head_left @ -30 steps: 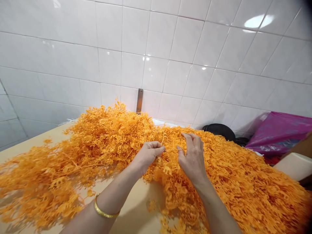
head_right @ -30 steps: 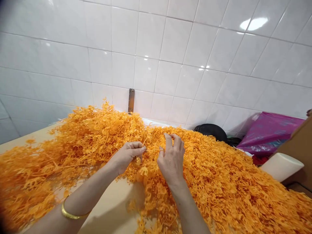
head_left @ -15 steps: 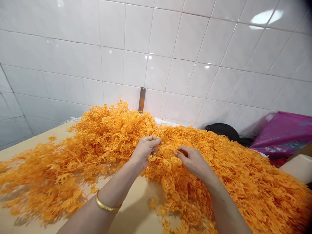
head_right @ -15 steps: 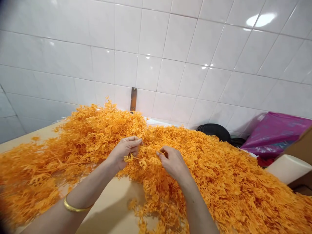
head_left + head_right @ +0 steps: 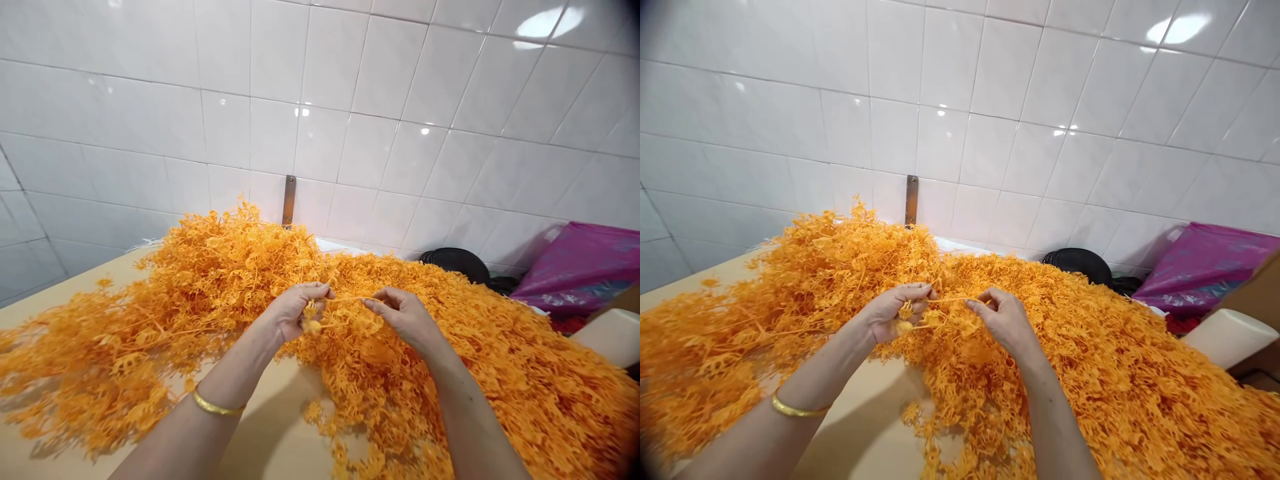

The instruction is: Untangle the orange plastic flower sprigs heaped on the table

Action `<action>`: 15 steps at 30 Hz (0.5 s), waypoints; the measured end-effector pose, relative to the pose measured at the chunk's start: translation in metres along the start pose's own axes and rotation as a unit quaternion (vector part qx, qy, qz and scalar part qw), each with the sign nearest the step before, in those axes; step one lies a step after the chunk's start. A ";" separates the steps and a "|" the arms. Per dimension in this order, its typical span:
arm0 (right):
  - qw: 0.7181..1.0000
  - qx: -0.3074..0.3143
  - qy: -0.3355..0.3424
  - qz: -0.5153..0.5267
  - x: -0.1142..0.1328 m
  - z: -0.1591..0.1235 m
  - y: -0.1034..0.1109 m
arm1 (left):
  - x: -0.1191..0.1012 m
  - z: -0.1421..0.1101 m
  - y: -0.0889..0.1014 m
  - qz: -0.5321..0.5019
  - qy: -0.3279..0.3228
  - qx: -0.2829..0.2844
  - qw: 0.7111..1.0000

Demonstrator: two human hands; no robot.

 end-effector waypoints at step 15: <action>0.988 -0.090 0.082 -0.097 0.007 -0.011 0.029 | 0.015 0.014 -0.002 -0.082 -0.033 -0.040 0.995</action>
Point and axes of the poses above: each hand's wrist, its own z-axis towards the middle knuckle, its own y-axis out of the back of the hand, x = y × z, the point moved 3 cm from there along z, towards the middle knuckle
